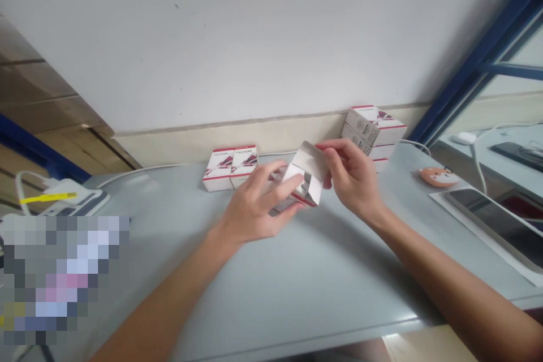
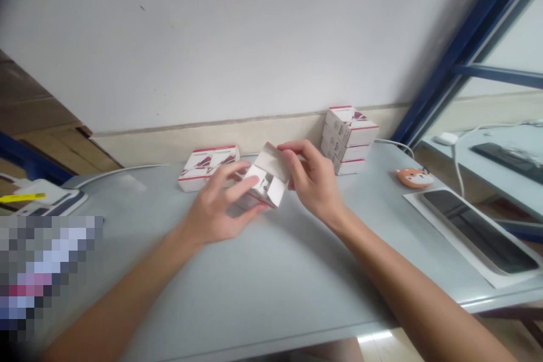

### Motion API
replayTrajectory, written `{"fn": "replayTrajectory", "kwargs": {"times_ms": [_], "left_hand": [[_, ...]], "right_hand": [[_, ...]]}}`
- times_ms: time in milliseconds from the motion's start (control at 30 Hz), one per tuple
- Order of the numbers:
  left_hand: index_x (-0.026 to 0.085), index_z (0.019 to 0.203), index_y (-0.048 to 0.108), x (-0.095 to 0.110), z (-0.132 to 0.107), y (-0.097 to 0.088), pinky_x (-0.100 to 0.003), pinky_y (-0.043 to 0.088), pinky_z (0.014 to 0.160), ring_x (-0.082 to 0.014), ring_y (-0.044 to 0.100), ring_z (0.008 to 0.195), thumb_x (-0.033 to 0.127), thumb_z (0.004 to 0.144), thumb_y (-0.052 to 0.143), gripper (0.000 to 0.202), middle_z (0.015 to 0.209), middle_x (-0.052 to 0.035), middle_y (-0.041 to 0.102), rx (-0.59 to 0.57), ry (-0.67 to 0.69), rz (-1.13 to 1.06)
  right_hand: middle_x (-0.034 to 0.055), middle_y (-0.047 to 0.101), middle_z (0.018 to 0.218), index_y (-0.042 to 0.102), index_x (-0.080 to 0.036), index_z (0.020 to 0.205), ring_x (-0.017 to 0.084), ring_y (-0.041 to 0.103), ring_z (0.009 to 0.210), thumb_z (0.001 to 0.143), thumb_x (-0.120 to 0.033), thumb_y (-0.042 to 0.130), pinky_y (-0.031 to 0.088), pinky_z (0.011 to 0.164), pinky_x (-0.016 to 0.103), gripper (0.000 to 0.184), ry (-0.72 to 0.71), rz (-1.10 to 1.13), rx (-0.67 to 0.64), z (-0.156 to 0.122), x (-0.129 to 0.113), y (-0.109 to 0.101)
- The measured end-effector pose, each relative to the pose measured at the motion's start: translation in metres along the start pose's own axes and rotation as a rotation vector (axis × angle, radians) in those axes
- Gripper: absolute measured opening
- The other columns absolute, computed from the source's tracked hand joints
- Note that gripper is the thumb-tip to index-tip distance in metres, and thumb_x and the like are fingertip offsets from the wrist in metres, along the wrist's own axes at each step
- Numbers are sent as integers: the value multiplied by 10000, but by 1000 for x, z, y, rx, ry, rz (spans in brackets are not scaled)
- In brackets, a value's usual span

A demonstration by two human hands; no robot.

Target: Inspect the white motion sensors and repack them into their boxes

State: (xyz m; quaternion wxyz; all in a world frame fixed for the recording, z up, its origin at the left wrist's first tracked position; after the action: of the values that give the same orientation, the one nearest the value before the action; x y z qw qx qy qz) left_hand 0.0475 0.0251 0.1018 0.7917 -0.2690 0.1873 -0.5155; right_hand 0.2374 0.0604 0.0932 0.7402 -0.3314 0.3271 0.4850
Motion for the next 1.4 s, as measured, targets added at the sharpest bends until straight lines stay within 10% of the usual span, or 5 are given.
{"fn": "replayTrajectory", "kwargs": {"times_ms": [200, 367, 733, 1033, 1400], "left_hand": [[303, 1278, 611, 20, 0, 7, -480, 621, 889, -301, 581, 1138, 193, 886, 760, 434, 1412, -166, 445, -68, 124, 101], [287, 1309, 563, 16, 2, 3, -440, 622, 878, -269, 584, 1118, 202, 910, 749, 448, 1415, -167, 430, -34, 87, 20], [288, 1290, 393, -40, -15, 2, -624, 437, 1160, -339, 511, 1427, 326, 830, 891, 678, 1471, -174, 542, 158, -321, -278], [269, 1366, 388, -53, -37, 10, -462, 545, 1035, -270, 630, 1231, 488, 872, 836, 702, 1297, -113, 585, 255, -442, -199], [267, 1375, 387, -33, -28, 1, -460, 570, 944, -280, 693, 1163, 400, 871, 859, 704, 1229, -116, 655, 306, -272, 40]], "right_hand": [[5, 636, 724, 699, -243, 1031, 153, 564, 600, 1069, -516, 544, 435, 502, 277, 317, 92, -45, -91, -4, 7, 14], [40, 718, 1075, 691, -261, 1123, 190, 674, 913, 1016, -383, 655, 561, 740, 316, 166, 11, -39, -84, -3, 3, 15], [72, 682, 1311, 709, -313, 1266, 252, 632, 1251, 1093, -413, 545, 500, 1102, 457, 258, -224, -14, -461, -13, -18, 33], [85, 681, 1303, 571, -244, 904, 232, 669, 1097, 1041, -467, 632, 553, 972, 405, 269, 24, 90, -316, -12, -3, 32], [150, 530, 1457, 706, -286, 1258, 338, 637, 1201, 1017, -434, 644, 580, 960, 515, 289, -444, -522, -431, -17, -20, 31]]}}
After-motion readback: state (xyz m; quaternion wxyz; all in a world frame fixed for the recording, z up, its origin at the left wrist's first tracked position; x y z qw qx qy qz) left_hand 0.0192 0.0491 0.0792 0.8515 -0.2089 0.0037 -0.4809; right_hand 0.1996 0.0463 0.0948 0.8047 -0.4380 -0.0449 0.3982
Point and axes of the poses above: each hand's wrist, its own z-axis towards the middle knuckle, its own y-axis out of the palm, x = y × z, the point moved 9 cm from there along z, towards the middle knuckle
